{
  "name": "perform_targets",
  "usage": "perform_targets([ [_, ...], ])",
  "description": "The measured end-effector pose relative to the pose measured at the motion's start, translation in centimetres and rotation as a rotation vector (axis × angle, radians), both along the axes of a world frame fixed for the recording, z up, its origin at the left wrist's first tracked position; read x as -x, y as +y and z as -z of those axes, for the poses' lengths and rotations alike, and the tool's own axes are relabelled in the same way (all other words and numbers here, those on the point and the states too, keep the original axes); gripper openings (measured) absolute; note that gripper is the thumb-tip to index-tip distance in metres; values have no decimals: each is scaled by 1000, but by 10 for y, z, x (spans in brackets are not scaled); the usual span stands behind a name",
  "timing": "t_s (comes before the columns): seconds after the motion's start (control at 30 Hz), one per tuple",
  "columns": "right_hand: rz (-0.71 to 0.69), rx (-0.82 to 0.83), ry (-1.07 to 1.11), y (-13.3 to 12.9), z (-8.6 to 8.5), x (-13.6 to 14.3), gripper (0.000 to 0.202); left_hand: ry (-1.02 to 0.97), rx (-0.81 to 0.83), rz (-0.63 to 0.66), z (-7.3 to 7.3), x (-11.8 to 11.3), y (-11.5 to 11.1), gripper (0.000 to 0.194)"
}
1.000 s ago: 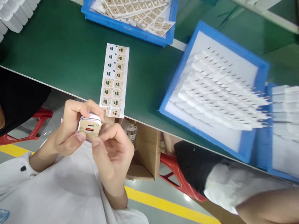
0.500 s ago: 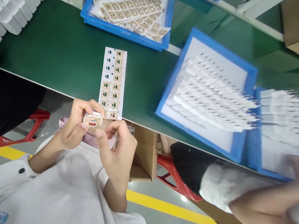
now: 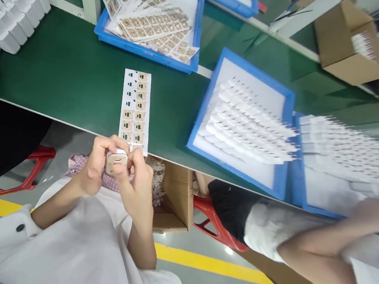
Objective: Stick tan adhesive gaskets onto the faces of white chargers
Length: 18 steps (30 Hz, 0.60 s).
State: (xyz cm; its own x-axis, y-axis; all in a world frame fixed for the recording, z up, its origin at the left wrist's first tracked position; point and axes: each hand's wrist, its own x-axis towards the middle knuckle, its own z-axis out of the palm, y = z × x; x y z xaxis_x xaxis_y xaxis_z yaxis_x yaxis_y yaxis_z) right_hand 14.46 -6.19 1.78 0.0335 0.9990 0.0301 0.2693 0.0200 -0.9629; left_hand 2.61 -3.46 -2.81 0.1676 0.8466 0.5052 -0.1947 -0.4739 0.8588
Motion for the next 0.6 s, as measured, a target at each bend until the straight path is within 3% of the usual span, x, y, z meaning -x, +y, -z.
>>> perform_targets([
  [0.13, 9, -21, 21, 4, 10, 1, 53, 83, -111, -97, 3, -1, 1, 56],
  [0.3, -20, 42, 171, 10, 18, 2, 54, 40, -114, -115, 8, 2, 1, 55],
  [0.6, -13, 13, 95, 15, 6, 7, 61, 38, -154, -121, 17, 1, 2, 59],
])
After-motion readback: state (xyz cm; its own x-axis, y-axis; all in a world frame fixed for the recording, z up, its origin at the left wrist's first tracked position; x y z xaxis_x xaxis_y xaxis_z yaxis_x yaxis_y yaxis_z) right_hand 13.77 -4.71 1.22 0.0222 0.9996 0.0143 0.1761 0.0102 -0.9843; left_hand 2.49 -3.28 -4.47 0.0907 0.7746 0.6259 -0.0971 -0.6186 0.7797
